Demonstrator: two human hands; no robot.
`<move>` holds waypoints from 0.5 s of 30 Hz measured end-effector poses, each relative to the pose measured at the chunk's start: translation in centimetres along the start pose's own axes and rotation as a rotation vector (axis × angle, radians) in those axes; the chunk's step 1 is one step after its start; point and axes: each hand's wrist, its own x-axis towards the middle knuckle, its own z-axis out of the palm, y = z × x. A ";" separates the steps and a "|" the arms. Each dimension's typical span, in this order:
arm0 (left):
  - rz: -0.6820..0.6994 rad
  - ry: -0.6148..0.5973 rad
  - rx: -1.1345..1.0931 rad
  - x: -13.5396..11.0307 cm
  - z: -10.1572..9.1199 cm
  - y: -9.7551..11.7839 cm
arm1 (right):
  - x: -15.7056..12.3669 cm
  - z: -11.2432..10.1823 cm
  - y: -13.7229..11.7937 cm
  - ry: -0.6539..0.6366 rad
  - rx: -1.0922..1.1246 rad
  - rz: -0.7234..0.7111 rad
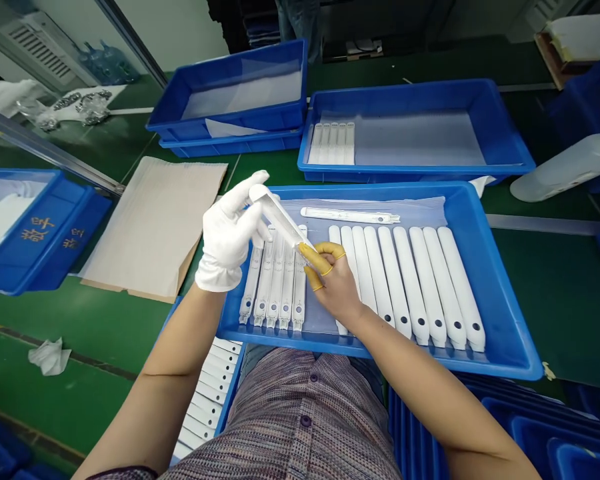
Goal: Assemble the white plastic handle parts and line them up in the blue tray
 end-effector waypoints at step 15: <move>0.144 0.217 0.207 -1.0 1.3 0.2 | 0.0 0.2 -0.3 -0.003 -0.036 -0.054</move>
